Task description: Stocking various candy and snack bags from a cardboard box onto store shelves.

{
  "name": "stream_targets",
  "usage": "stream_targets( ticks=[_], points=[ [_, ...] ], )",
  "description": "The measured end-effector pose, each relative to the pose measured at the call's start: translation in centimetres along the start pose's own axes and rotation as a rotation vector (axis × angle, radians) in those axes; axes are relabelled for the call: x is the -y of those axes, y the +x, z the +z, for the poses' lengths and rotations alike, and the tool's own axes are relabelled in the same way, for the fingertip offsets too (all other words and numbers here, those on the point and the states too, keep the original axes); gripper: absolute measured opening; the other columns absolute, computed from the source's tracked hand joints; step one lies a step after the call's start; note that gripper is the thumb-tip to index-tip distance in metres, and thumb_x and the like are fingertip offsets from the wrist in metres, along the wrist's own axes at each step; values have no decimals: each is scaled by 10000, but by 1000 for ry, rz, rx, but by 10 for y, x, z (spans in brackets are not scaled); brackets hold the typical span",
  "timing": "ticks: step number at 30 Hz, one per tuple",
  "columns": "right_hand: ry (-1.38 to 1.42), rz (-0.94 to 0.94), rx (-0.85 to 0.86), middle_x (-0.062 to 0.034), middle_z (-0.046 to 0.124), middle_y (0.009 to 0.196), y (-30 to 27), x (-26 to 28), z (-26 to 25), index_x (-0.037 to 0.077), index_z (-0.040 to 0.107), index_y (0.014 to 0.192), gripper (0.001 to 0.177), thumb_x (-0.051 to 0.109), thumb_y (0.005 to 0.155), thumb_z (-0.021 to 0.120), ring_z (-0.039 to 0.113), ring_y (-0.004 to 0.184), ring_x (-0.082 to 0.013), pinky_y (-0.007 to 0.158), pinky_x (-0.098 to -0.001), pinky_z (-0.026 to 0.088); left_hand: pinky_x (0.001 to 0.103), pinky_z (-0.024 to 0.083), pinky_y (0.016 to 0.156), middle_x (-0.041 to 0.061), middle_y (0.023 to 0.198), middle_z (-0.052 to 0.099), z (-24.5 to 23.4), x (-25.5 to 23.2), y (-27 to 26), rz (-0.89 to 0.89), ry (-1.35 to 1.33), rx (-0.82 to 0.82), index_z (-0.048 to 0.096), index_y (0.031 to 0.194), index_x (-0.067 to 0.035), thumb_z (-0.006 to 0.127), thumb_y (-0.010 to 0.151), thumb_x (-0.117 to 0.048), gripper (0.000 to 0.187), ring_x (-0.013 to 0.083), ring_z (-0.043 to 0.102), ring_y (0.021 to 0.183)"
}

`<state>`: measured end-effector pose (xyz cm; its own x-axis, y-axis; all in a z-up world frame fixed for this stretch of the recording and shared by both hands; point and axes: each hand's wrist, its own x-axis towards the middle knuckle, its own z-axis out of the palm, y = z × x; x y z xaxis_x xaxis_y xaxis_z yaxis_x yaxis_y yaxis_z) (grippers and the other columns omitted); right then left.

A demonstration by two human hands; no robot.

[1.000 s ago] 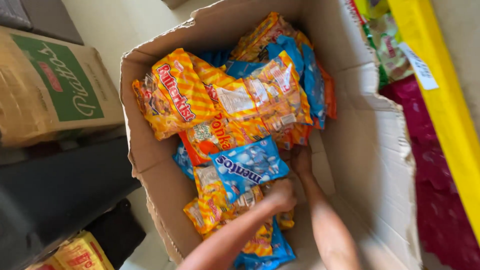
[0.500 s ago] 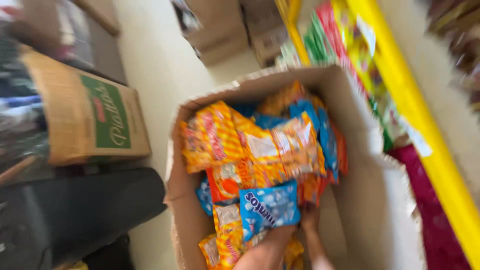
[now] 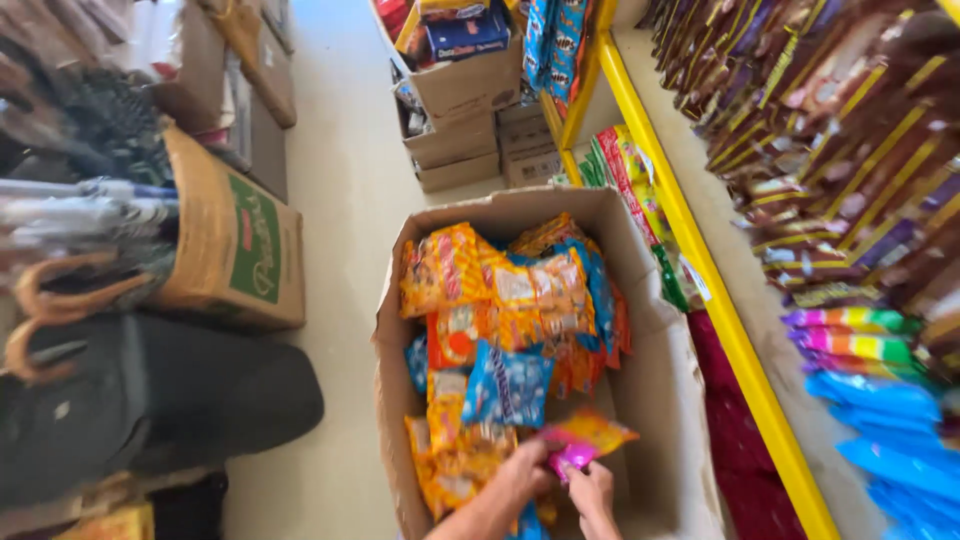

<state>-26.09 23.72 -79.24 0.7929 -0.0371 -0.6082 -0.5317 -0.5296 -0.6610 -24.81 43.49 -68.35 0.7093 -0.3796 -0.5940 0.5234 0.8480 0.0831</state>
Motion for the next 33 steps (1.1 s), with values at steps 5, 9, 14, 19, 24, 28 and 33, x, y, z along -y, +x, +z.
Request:
stream_targets(
  ticks=[5, 9, 14, 19, 24, 28, 33],
  points=[
    [416, 100, 344, -86, 749, 1000, -92, 65, -87, 58, 728, 1174, 420, 357, 880, 757, 696, 823, -201, 702, -405, 576, 509, 585, 952, 174, 1167, 722, -22, 44, -38, 201, 6, -40, 624, 1277, -16, 701, 841, -30, 444, 334, 706, 1051],
    [849, 70, 505, -51, 728, 1148, -173, 157, -144, 162, 627, 1282, 553, 528, 868, 646, 689, 1028, -251, 877, -479, 552, 400, 606, 899, 74, 1082, 746, 50, 29, -120, 517, 412, -24, 664, 1225, -41, 792, 851, -92, 399, 199, 720, 956],
    [1169, 115, 557, -81, 622, 1341, -191, 149, -149, 155, 571, 1378, 648, 590, 900, 627, 594, 1226, -280, 1010, -517, 509, 333, 607, 871, 60, 1076, 761, 116, 1, -159, 521, 606, -35, 712, 1199, -22, 751, 929, -190, 320, 134, 720, 941],
    [1371, -95, 687, -94, 621, 1397, -214, 158, -169, 202, 571, 1418, 699, 586, 845, 688, 597, 1233, -319, 917, -566, 544, 318, 591, 840, 30, 1028, 750, 151, -26, -180, 473, 709, 153, 728, 1148, -34, 778, 914, -133, 259, 115, 687, 901],
    [598, -559, 258, -98, 746, 1103, -229, 164, -193, 93, 713, 1238, 428, 170, 838, 842, 708, 957, -281, 762, -435, 613, 313, 564, 855, 14, 983, 726, 148, -46, -186, 703, 1148, 398, 723, 1075, -29, 860, 834, -67, 279, 129, 667, 935],
    [187, -836, -142, -104, 762, 1093, -295, 232, -209, 52, 744, 1154, 343, 15, 815, 779, 727, 967, -270, 813, -373, 603, 348, 609, 893, 63, 1004, 772, 205, -46, -239, 895, 1706, 27, 730, 1065, -92, 855, 785, -152, 313, 210, 762, 943],
    [-299, -1290, -602, -103, 758, 1113, -345, 265, -217, 65, 724, 1009, 337, -125, 730, 730, 729, 1070, -289, 962, -383, 581, 512, 369, 1064, 113, 1320, 643, 287, -7, -311, 1210, 2336, 263, 673, 1303, -209, 856, 530, -203, 795, 336, 539, 1216]
  ],
)
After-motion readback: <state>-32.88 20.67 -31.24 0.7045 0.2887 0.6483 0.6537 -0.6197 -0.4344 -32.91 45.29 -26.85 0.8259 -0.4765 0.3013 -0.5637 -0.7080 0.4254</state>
